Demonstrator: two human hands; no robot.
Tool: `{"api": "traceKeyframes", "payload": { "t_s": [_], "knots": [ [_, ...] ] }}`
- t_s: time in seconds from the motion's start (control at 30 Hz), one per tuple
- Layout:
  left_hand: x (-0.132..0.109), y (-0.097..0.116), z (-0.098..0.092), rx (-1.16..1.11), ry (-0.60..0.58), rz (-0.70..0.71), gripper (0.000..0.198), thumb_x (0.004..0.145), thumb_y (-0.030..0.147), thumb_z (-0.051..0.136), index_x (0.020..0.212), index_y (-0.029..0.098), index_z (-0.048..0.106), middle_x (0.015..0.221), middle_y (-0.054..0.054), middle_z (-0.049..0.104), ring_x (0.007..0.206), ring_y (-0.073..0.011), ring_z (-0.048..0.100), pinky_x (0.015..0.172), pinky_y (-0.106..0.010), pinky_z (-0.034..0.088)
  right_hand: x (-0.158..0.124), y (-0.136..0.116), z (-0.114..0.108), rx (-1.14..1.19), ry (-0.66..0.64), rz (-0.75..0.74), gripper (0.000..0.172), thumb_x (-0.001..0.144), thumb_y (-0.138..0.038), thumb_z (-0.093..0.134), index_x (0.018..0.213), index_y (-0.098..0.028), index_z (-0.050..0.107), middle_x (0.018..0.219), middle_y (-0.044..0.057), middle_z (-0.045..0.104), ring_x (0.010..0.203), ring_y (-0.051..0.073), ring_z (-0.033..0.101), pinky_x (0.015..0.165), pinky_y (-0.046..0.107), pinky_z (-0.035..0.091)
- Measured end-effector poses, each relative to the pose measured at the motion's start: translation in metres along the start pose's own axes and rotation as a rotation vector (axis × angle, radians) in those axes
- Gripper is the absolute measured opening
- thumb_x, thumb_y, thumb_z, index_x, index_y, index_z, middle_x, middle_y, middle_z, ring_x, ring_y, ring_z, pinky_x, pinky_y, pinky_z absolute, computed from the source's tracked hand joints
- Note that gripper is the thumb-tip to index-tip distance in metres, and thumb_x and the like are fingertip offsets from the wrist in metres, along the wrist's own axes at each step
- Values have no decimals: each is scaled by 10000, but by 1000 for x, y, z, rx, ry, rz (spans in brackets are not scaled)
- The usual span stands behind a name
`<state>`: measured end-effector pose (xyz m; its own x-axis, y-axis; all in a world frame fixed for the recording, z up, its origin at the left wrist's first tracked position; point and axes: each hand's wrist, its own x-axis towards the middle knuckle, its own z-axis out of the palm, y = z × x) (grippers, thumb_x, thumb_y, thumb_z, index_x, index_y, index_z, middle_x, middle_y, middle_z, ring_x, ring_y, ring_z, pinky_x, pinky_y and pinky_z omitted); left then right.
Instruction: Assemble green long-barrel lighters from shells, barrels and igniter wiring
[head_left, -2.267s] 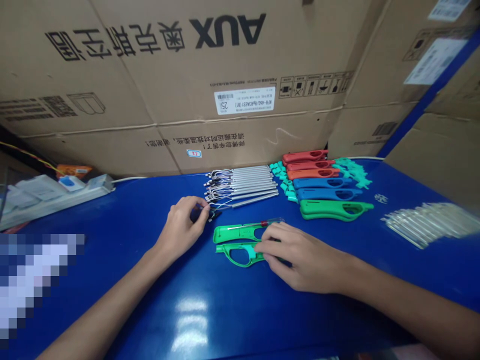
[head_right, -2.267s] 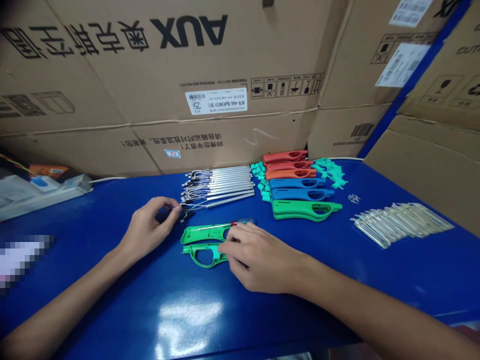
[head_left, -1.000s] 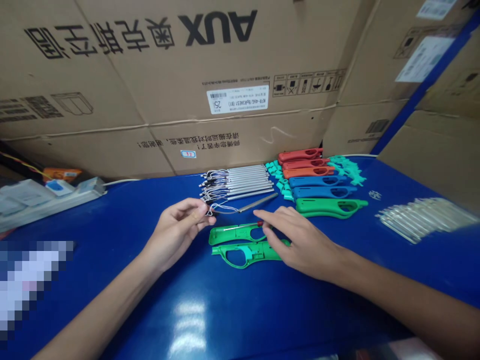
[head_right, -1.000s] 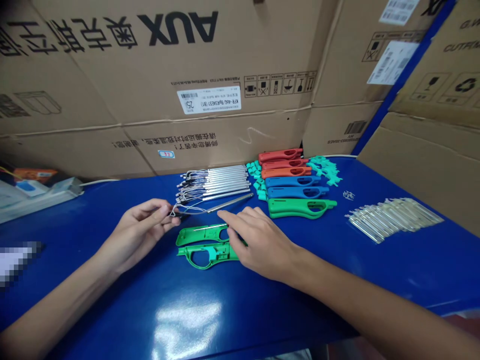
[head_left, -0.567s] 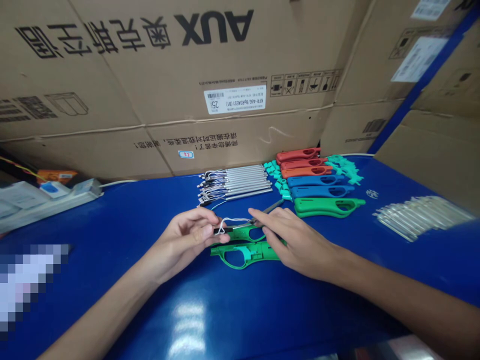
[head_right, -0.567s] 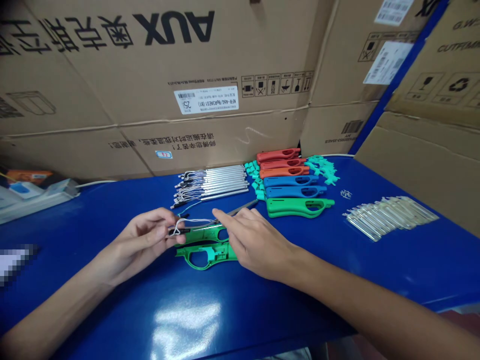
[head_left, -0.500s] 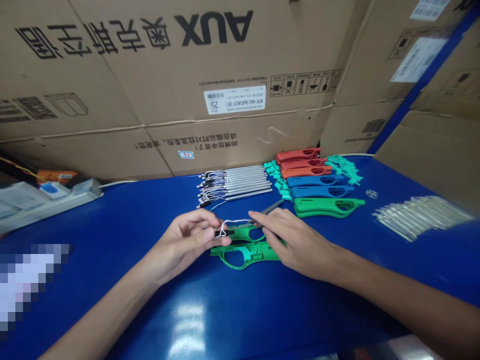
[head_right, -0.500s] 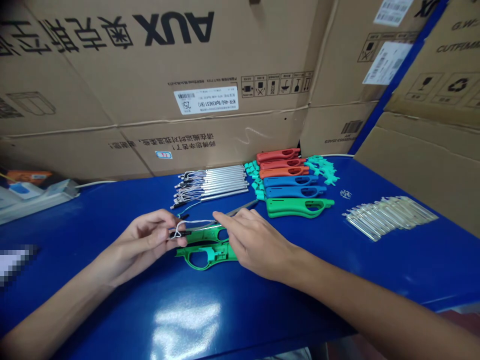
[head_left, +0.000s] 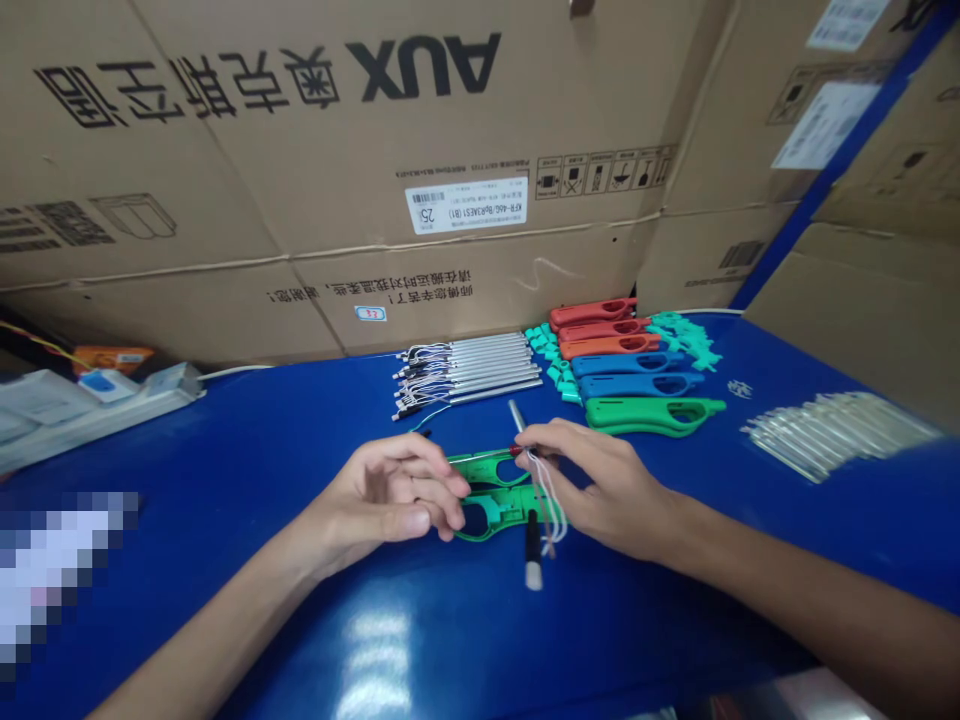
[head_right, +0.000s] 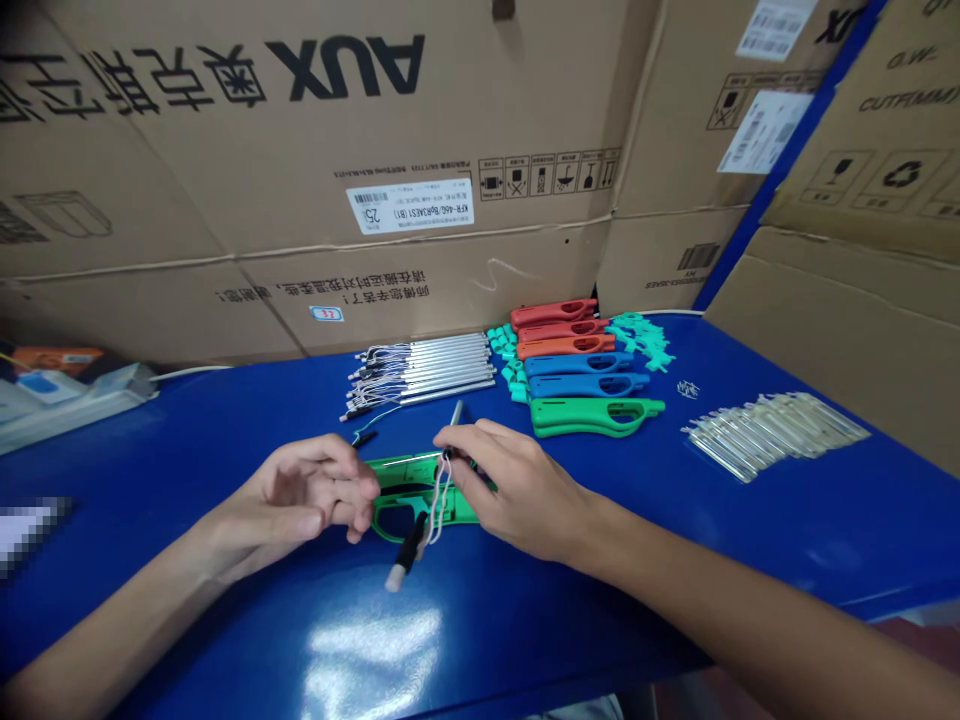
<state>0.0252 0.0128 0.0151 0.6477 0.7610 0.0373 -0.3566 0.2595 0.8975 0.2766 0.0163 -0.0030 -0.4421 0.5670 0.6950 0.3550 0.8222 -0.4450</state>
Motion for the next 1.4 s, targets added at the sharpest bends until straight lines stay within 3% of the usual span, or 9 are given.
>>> {"api": "traceKeyframes", "payload": {
  "t_s": [0.1,0.2,0.37,0.57,0.8,1.0,1.17,1.4],
  "knots": [
    [0,0,0,93,111,51,242,709,156,833,921,151,716,871,-61,753,703,-158,698,625,-225,558,-1,-4,-3,86,-6,-35,216,941,-98,529,1140,-181,547,900,34,667,760,132,618,676,254,517],
    [1,1,1,164,268,128,296,714,172,824,983,172,701,773,-28,701,624,-108,619,563,-188,496,-3,-9,-5,161,-63,13,207,961,-137,518,1154,-209,531,932,28,667,800,133,625,690,253,514],
    [3,3,0,180,447,195,341,719,196,808,1033,197,676,719,-5,633,601,-99,542,534,-191,447,-4,-12,-6,188,-104,39,149,981,-184,497,1115,-212,558,931,22,664,831,139,626,722,269,515],
    [4,2,0,197,443,181,325,714,194,810,1011,181,680,745,-24,654,603,-107,552,550,-212,454,-1,-16,-7,267,-45,-9,185,943,-117,525,1103,-190,583,921,36,657,841,143,620,728,279,515],
    [6,3,6,142,499,67,449,745,250,813,1158,198,643,658,-3,651,552,-110,568,491,-195,436,-1,-21,-11,348,-72,15,264,902,-76,520,1127,-205,565,908,35,650,808,147,621,705,289,522],
    [7,4,-3,122,483,85,203,694,244,846,794,102,742,589,-39,646,537,-118,584,496,-211,457,2,-22,-11,338,-65,24,231,911,-92,506,1096,-195,600,861,31,664,753,134,622,662,273,518],
    [9,10,-17,96,576,131,167,669,187,850,759,90,748,623,-50,667,529,-104,575,495,-204,474,4,-22,-11,286,9,182,200,888,-168,617,1083,-209,600,815,2,698,612,105,633,542,214,524],
    [8,17,-27,67,628,181,180,645,216,858,719,108,735,599,-21,654,523,-81,568,518,-177,501,5,-16,-4,308,123,227,187,828,-152,671,1003,-200,626,770,-8,702,648,117,672,587,217,563]
  ]
}}
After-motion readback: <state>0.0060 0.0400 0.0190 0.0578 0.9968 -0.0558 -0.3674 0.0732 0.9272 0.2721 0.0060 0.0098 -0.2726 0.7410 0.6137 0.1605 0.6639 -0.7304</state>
